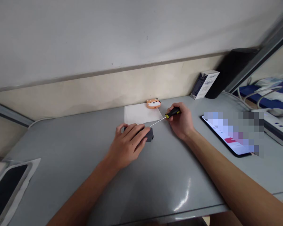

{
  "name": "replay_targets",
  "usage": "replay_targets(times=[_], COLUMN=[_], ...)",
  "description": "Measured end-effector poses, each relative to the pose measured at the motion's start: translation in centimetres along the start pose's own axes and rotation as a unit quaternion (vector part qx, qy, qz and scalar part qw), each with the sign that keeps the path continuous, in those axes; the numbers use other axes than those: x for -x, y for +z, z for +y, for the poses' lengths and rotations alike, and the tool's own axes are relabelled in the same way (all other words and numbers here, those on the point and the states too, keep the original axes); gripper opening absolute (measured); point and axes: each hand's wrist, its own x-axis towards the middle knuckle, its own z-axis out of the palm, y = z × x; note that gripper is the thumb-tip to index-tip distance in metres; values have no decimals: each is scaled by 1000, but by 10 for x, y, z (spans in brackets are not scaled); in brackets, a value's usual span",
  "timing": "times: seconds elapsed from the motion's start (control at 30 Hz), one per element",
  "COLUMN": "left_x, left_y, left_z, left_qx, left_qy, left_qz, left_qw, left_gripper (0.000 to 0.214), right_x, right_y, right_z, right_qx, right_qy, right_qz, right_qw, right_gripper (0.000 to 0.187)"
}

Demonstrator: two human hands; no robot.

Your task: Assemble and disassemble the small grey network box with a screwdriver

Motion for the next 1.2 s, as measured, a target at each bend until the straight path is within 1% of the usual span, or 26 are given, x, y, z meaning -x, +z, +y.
replay_targets(times=[0.13,0.27,0.47,0.6,0.7,0.8,0.9,0.97,1.1,1.2], left_x=[0,1,0,0,0,0,2,3,5,6], left_y=[-1,-1,-1,-1,0,-2,-9,-15,-21,-16], left_z=[1,3,4,7,8,5,-6,-16,-32,-34], left_qx=[1,1,2,11,14,27,59,113,250,315], left_qy=[-6,-24,-28,-19,-5,-2,-33,-64,-146,-223], left_qz=[-3,-25,-39,-53,-44,-26,-18,-33,-75,-64], left_qw=[1000,999,999,998,999,999,998,991,954,920], left_gripper=[24,27,34,38,38,39,37,35,26,19], right_x=[-1,0,3,3,2,-1,-2,-3,-2,-2], right_y=[-1,1,5,6,5,3,3,2,0,-1], right_z=[0,-1,-3,-5,-5,-3,3,8,16,19], right_qx=[-12,-30,-49,-51,-55,-48,-11,37,135,154], right_qy=[-6,2,16,17,14,8,-11,-31,-66,-70], right_qz=[4,16,30,33,29,34,39,35,3,-11], right_qw=[1000,999,998,998,998,998,999,998,989,986], right_gripper=[16,14,14,14,16,16,16,17,26,35])
